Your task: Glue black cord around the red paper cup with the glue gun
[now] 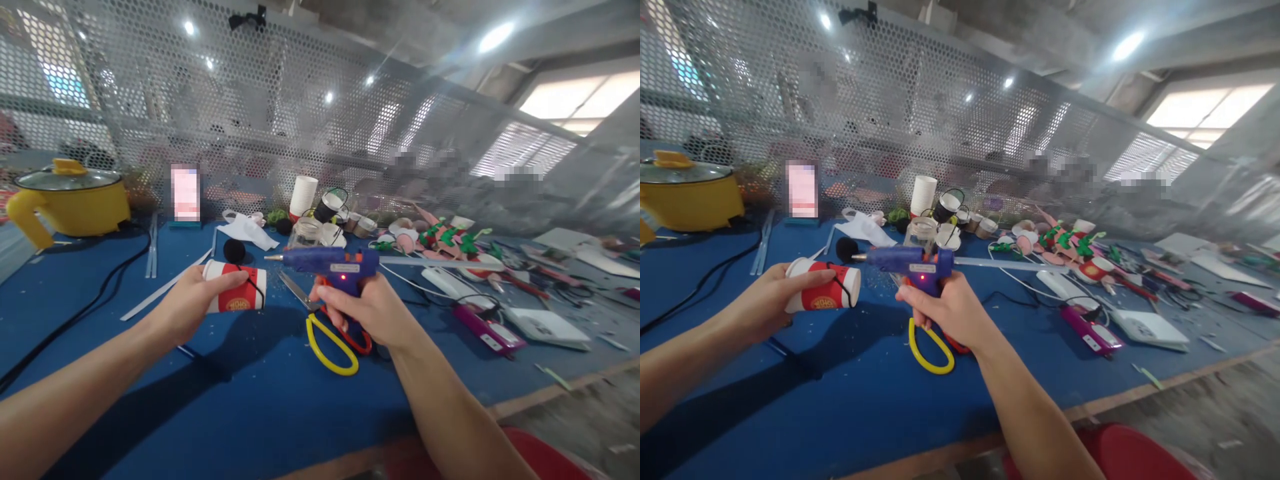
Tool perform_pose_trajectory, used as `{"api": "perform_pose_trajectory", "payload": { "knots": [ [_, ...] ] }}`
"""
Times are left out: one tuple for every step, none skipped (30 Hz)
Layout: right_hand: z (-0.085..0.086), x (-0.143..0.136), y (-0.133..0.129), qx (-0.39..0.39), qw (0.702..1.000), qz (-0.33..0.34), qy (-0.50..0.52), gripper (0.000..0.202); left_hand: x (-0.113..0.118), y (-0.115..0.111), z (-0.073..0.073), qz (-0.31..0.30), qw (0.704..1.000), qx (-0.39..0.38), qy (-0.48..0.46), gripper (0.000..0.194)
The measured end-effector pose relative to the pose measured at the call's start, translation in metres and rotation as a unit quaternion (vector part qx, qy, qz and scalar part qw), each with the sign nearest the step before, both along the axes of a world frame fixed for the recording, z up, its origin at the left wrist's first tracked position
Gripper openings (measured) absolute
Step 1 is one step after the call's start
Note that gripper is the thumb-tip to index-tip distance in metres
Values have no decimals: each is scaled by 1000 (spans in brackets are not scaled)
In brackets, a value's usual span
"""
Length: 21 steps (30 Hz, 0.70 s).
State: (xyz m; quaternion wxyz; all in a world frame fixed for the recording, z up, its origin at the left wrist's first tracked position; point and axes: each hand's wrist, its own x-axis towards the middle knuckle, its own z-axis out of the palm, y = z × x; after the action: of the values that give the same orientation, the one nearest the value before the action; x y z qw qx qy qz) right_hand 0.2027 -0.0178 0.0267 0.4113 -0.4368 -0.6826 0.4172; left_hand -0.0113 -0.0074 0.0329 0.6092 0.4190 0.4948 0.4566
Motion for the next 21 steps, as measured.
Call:
{"api": "perform_pose_trajectory", "payload": {
  "knots": [
    [0,-1,-2,4,1000,-3,-23,18,0,1,0,3,1000,-1,-3,12],
    [0,-2,-5,8,999,-7,-47,18,0,1,0,8,1000,-1,-4,11],
    [1,-3,-7,13,997,-13,-69,18,-1,2,0,12,1000,-3,-2,11],
    [1,-4,-8,21,995,-17,-91,19,-1,3,-1,18,1000,-4,3,10],
    [1,-4,-10,29,993,-19,-112,21,-2,4,-2,22,1000,-7,8,10],
    [2,-4,-11,37,991,-20,-131,24,-2,5,-2,26,1000,-9,14,10],
    [2,-4,-11,45,988,-20,-145,27,-3,6,-3,26,999,-11,18,10],
    [2,-4,-12,53,986,-20,-156,28,-3,7,-4,26,999,-10,18,10],
    [2,-3,-12,60,984,-22,-164,29,-4,8,-5,25,999,-9,17,9],
    [2,-3,-12,64,984,-24,-167,29,-4,9,-6,25,1000,-7,16,8],
    [1,-3,-12,67,983,-27,-167,28,-4,9,-6,25,1000,-6,15,8],
    [1,-3,-12,68,983,-28,-166,26,-5,10,-7,25,1000,-4,13,8],
    [1,-2,-11,67,984,-28,-165,25,-5,10,-7,27,1000,-2,11,8],
    [1,-2,-11,64,984,-28,-166,25,-5,10,-7,27,1000,0,8,8],
    [1,-1,-11,61,984,-27,-168,24,-5,9,-7,27,1000,1,6,8],
    [1,-1,-11,59,983,-27,-170,24,-5,9,-7,26,1000,3,3,9],
    [1,-1,-12,56,983,-26,-173,25,-5,8,-6,25,1000,4,0,9],
    [1,-1,-12,53,983,-25,-175,25,-4,8,-6,23,1000,6,-1,10],
    [1,-1,-12,50,983,-24,-177,25,-4,7,-6,22,1000,7,0,11],
    [1,0,-12,50,983,-22,-178,26,-4,7,-5,21,1000,6,2,11],
    [1,0,-12,50,982,-20,-179,27,-4,7,-5,22,1000,6,5,11]
  ]
}}
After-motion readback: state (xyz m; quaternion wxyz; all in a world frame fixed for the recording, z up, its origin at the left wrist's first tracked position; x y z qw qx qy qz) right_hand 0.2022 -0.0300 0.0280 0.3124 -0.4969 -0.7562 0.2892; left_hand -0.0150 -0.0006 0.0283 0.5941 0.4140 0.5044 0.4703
